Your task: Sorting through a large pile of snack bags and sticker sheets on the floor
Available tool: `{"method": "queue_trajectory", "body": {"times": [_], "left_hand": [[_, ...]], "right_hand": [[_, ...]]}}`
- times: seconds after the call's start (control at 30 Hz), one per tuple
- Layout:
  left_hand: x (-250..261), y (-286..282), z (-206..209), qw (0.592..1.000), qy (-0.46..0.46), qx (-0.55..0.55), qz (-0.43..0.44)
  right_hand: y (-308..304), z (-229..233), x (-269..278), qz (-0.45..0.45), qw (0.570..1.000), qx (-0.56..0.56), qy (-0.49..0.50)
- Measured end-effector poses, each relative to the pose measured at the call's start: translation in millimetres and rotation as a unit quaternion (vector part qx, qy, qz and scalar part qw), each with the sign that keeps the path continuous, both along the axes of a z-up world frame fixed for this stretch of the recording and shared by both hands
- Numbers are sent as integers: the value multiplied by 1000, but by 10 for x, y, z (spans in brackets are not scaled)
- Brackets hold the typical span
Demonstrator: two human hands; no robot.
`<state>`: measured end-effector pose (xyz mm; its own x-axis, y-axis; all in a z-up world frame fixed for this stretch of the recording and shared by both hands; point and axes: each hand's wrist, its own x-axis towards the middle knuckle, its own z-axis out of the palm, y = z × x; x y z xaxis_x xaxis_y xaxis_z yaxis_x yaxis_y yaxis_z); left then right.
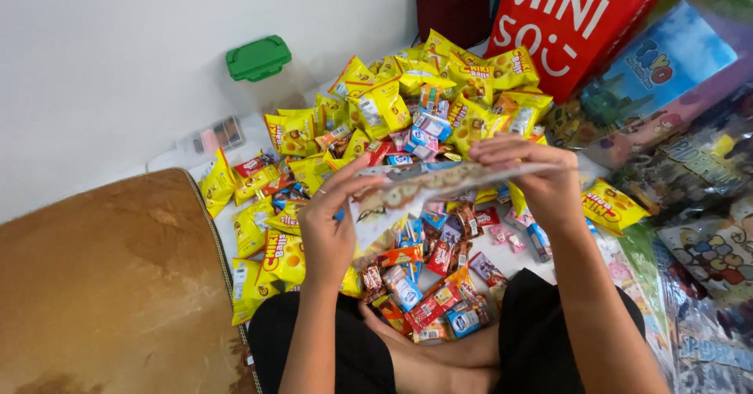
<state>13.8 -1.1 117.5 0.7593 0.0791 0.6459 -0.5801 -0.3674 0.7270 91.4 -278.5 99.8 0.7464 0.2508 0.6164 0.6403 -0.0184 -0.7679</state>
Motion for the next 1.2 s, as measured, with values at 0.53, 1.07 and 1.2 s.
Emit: {"method": "queue_trajectory", "body": {"times": [0.53, 1.07, 1.2], "left_hand": [[-389, 211, -2611, 950, 286, 105, 71], [-312, 49, -3031, 880, 459, -119, 29], [-375, 36, -2201, 925, 376, -32, 33]], "right_hand": [[-18, -2466, -611, -44, 972, -195, 120], [92, -2987, -685, -97, 894, -20, 437], [257, -2762, -698, -71, 880, 30, 468]]}}
